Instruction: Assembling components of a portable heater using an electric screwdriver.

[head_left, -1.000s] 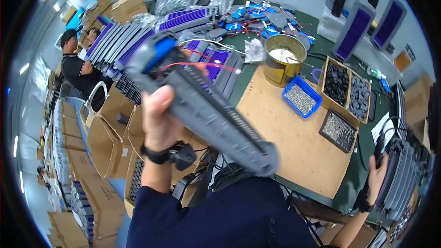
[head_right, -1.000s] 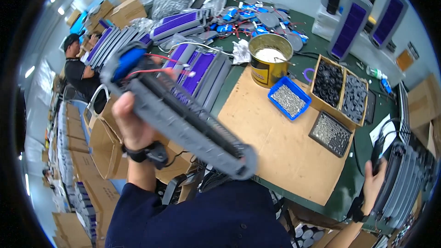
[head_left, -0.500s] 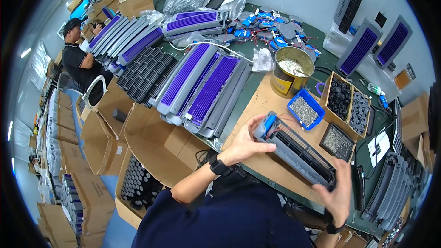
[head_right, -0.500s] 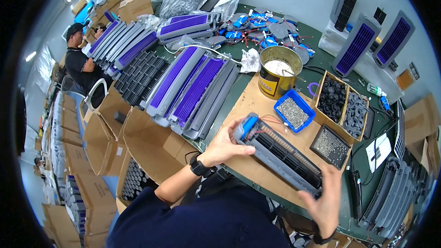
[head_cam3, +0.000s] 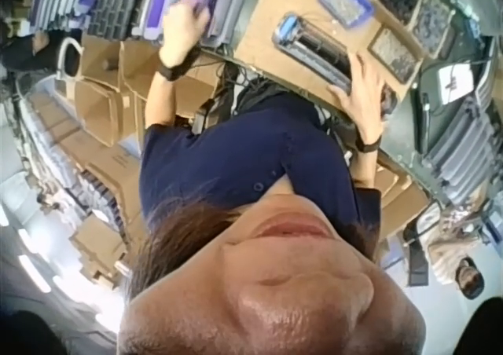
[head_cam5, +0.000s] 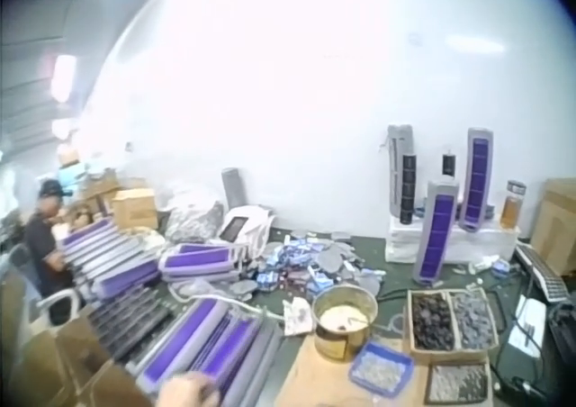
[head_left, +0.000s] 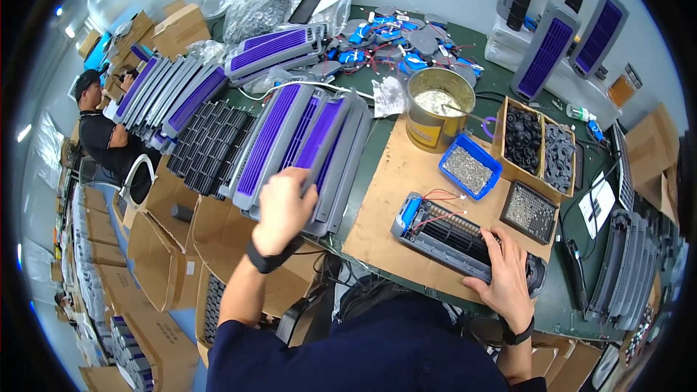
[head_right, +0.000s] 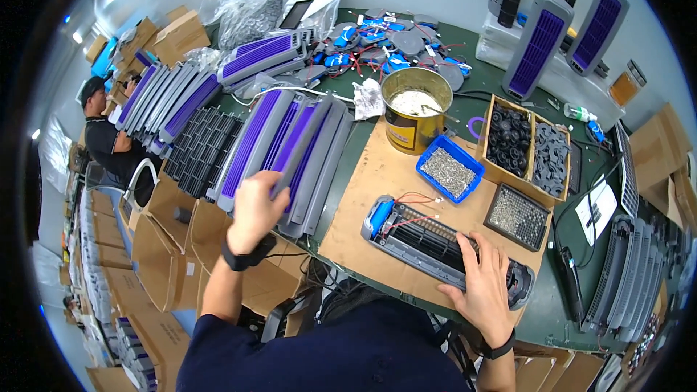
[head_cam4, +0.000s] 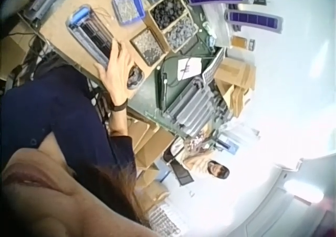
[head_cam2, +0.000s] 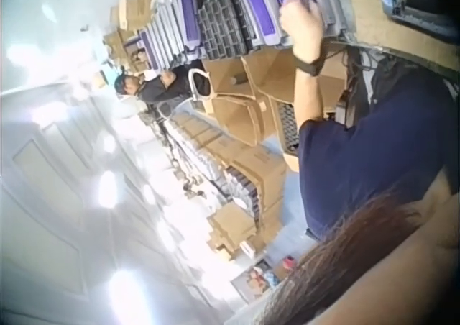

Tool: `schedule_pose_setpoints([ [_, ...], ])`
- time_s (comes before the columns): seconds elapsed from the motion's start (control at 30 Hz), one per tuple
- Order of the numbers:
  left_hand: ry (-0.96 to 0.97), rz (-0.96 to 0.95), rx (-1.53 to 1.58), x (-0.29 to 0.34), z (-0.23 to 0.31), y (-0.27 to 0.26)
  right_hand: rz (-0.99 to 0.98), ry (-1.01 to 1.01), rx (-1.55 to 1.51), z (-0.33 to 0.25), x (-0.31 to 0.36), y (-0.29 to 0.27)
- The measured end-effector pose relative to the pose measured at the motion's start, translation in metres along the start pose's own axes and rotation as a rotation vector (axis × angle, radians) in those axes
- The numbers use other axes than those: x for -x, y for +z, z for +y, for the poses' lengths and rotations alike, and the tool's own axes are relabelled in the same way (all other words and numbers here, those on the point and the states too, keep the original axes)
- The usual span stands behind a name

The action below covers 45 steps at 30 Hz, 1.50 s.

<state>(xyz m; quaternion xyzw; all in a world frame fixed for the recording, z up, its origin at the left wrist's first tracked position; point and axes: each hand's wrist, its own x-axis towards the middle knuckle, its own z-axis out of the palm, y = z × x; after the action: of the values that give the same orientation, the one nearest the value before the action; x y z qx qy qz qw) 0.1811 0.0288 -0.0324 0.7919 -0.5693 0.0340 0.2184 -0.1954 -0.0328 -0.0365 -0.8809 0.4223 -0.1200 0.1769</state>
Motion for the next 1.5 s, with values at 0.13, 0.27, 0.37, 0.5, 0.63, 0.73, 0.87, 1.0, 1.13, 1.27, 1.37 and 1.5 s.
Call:
schedule_pose_setpoints([
  [0.13,-0.298,-0.318,0.835,-0.010,-0.014,-0.049,-0.029,0.004,-0.091,0.002,-0.006,-0.007],
  [0.27,-0.336,-0.538,1.308,0.013,-0.017,-0.079,0.112,-0.072,-0.294,0.011,-0.020,-0.002],
  [0.37,-0.320,-0.782,1.476,0.036,0.005,-0.073,0.097,-0.075,-1.000,0.007,-0.029,-0.001],
  [0.5,-0.331,-1.140,1.567,0.045,0.034,-0.050,-0.198,0.105,-1.729,0.006,-0.038,-0.007],
  [0.63,-0.526,-0.732,2.017,0.049,0.030,-0.021,0.216,0.125,-1.821,0.002,-0.025,-0.007],
  [0.73,-0.422,-0.418,2.479,0.035,0.062,0.000,0.692,-0.055,-1.517,-0.023,-0.020,-0.004],
  [0.87,0.075,-0.710,2.098,0.053,0.125,0.008,0.432,-0.430,-0.777,-0.055,-0.018,0.012],
  [1.0,-0.237,-0.625,2.202,0.039,0.119,0.004,0.424,-0.744,-0.507,-0.075,-0.038,0.033],
  [1.13,-0.239,-0.426,2.372,0.025,0.094,-0.008,0.516,-0.313,-0.215,-0.056,-0.037,0.031],
  [1.27,-0.262,-0.320,2.349,0.017,0.074,0.008,0.298,-0.140,-0.190,-0.025,-0.022,0.037],
  [1.37,-0.289,-0.307,2.215,0.018,0.077,0.026,0.277,-0.188,-0.239,-0.024,-0.009,0.042],
  [1.5,-0.307,-0.418,2.251,0.013,0.090,0.040,0.238,-0.182,-0.223,-0.020,-0.002,0.039],
])
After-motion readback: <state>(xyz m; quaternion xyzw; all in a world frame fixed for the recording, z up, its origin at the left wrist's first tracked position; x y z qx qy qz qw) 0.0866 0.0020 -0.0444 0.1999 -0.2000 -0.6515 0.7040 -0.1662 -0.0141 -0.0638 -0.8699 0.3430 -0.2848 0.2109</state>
